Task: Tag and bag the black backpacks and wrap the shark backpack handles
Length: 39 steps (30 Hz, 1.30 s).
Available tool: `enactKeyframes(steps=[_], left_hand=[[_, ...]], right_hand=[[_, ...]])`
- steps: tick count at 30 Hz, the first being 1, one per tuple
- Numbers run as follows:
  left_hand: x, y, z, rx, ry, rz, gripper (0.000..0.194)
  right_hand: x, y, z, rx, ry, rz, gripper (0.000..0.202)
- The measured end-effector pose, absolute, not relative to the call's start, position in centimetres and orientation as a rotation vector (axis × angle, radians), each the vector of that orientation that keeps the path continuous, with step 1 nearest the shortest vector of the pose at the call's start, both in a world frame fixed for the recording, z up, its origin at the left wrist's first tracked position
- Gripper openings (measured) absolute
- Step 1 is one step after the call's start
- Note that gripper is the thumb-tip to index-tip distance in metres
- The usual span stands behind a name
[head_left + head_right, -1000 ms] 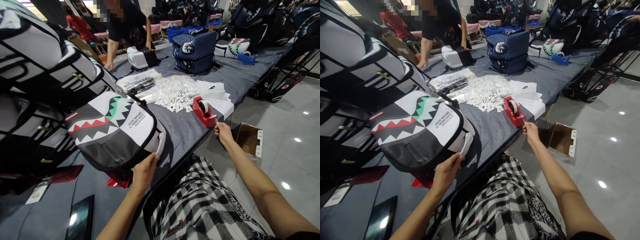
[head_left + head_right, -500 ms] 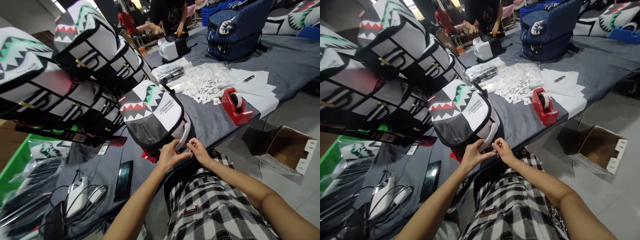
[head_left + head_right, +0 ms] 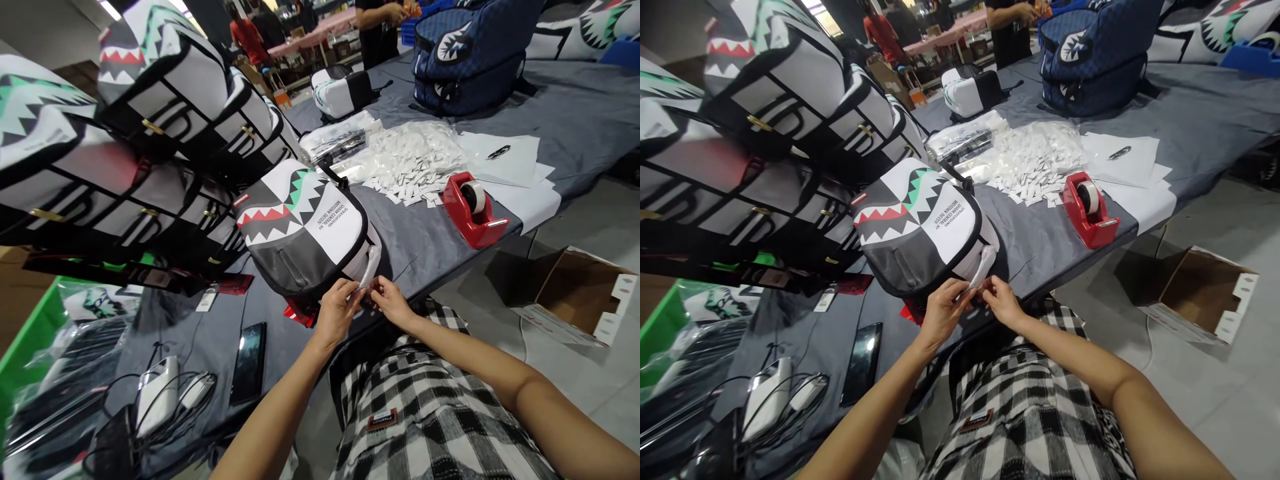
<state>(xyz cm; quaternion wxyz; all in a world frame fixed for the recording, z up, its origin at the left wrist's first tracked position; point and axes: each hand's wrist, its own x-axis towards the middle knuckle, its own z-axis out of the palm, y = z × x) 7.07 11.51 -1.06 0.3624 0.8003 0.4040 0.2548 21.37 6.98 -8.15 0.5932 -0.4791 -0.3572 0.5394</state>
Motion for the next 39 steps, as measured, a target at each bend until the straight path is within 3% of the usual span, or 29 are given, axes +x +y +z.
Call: enactKeyframes(steps=[4,10,15,18,23,26,32,35,39], left_hand=[[6.9,11.3,-2.0,2.016,0.968,0.779,0.022],[6.9,11.1,-2.5,2.109,0.956,0.861,0.018],[7.1,11.0,-2.8,2.124,0.965,0.936,0.018],[7.1,11.2,-2.5,2.141,0.998,0.992,0.027],[7.1,11.7,-1.8,1.992,1.066,0.787,0.031],[7.1,11.5,-2.3,2.058,0.981,0.684,0.028],[5.7,11.0,-4.7,2.832,0.649,0.84,0.042],[5.4,11.1,-4.9,3.066,0.508,0.825,0.047],[5.1,9.8,-4.1,3.005,0.646,0.979,0.042]], right_hand=[[20.7,8.4,-8.1,-1.087,-0.753,1.399,0.027],[21.5,7.0,-6.5,-1.132,-0.589,1.529,0.043],[22.1,4.3,-5.2,-0.669,-0.363,1.847,0.035],[21.8,4.4,-4.9,-0.424,-0.198,1.959,0.02],[22.0,6.2,-5.1,-0.244,-0.099,2.037,0.012],[23.0,6.9,-5.1,-0.282,-0.123,1.953,0.007],[26.0,5.9,-5.4,-0.807,-0.465,1.743,0.04],[27.1,5.8,-5.9,-1.2,-0.715,1.309,0.055],[27.4,7.2,-6.1,-1.293,-0.971,0.812,0.045]])
